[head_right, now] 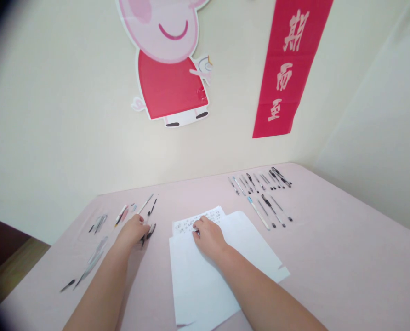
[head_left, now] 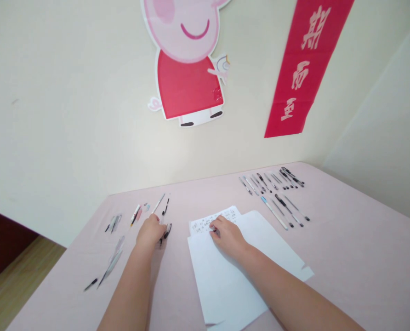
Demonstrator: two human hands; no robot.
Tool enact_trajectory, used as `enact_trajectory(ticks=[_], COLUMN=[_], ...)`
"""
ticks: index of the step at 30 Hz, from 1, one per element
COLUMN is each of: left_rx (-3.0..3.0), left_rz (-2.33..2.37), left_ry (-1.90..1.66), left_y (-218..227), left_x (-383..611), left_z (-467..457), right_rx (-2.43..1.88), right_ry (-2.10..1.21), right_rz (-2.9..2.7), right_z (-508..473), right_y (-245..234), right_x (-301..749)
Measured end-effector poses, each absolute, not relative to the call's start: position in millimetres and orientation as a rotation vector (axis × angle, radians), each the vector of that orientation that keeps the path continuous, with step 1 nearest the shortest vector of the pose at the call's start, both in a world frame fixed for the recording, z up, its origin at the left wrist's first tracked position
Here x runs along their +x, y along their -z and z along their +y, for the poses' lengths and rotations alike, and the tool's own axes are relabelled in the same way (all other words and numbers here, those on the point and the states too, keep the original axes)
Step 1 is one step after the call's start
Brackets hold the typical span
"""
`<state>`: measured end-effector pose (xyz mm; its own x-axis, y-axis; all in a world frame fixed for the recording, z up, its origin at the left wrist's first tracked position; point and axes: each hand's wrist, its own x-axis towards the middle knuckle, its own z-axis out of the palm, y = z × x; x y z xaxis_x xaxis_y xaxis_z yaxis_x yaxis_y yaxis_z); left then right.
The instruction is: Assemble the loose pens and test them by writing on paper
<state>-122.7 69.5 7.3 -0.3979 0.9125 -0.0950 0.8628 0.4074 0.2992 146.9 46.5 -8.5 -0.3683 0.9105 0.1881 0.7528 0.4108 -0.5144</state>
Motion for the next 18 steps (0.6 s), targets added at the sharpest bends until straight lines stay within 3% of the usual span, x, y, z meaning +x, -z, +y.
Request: enact_trajectory(ticks=[5,14,18], left_rx=[1.497,1.534,1.370], left_rz=[2.477,2.369,1.768], left_ry=[-0.177,-0.311,-0.798], left_y=[-14,-31,-58], left_x=[-121,-116,-99], left_z=[61,51,44], right_rx=[-1.419,-1.388,-1.331], right_ry=[-0.483,-0.479,-0.450], right_rz=[-2.227,-2.200,-2.122], right_z=[47,47,45], right_y=[9,9,1], right_x=[147,147,147])
